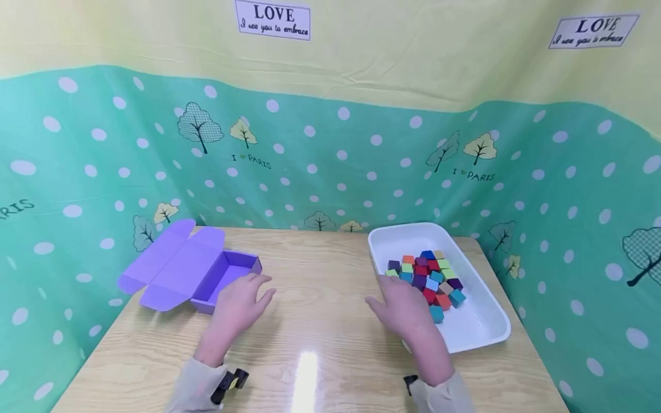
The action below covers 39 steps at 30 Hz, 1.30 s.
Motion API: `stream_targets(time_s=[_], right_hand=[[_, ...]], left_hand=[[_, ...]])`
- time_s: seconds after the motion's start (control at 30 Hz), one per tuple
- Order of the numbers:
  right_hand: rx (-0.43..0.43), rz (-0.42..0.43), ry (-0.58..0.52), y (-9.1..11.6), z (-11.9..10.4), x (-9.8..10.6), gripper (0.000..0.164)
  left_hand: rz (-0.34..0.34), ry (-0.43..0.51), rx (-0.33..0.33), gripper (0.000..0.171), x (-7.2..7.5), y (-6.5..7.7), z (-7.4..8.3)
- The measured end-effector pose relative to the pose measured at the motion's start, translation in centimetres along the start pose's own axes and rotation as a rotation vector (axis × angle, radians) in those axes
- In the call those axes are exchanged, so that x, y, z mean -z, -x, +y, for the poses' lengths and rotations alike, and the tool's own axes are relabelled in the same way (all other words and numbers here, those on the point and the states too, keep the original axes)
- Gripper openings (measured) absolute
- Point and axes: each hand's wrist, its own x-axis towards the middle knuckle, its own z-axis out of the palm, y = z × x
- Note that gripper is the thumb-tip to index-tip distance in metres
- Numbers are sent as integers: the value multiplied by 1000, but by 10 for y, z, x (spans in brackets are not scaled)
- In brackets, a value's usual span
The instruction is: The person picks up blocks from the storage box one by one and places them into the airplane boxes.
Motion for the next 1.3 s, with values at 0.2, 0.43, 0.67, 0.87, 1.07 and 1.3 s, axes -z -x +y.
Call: stream_targets(time_s=[0.2, 0.43, 0.67, 0.87, 1.07, 1.3], right_hand=[[-41, -22, -21, 17, 28, 28, 73], [-106, -68, 5, 10, 74, 59, 84], [-140, -66, 38, -7, 150, 80, 70], [-119, -116, 36, -26, 218, 74, 59], [-132, -230, -67, -38, 250, 65, 60], [-121, -201, -132, -41, 261, 49, 50]], left_hand=[[36, 16, 9, 28, 17, 18, -17], [51, 41, 54, 27, 32, 33, -36], [33, 56, 126, 30, 32, 49, -51], [47, 65, 161, 28, 31, 64, -57], [57, 89, 185, 24, 31, 67, -59], [23, 122, 219, 22, 32, 71, -58]])
